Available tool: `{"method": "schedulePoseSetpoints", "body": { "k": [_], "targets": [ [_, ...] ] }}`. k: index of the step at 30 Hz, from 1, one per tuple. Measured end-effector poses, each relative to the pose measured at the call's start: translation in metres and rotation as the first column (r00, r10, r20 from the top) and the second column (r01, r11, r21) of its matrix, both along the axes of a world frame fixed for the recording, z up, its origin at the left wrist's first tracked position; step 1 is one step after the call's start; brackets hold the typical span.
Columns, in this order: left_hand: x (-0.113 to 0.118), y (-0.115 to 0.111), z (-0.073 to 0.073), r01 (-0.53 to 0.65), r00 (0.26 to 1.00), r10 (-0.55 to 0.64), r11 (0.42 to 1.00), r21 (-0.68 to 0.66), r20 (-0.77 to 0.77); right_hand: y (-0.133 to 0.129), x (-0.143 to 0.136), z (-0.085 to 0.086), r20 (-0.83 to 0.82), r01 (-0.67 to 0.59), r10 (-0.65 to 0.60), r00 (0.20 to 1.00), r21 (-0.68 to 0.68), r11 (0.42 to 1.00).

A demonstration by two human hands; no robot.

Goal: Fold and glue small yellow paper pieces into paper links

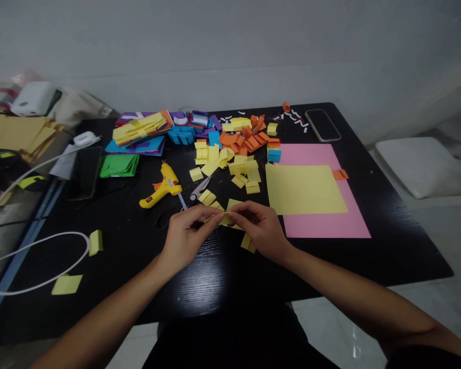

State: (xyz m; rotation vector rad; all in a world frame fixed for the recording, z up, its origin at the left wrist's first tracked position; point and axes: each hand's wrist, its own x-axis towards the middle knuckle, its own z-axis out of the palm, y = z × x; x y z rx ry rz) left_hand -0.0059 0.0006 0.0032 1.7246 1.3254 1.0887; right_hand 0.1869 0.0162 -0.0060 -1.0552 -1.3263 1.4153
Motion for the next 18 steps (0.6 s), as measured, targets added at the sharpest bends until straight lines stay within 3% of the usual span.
{"method": "schedulePoseSetpoints", "body": {
  "k": [18],
  "targets": [
    [0.0002, -0.0016, -0.0003, -0.014, 1.0, 0.014, 1.0, -0.013, 0.006, -0.0014, -0.0011, -0.0007, 0.075, -0.019, 0.013, 0.997, 0.078, 0.997]
  ]
}}
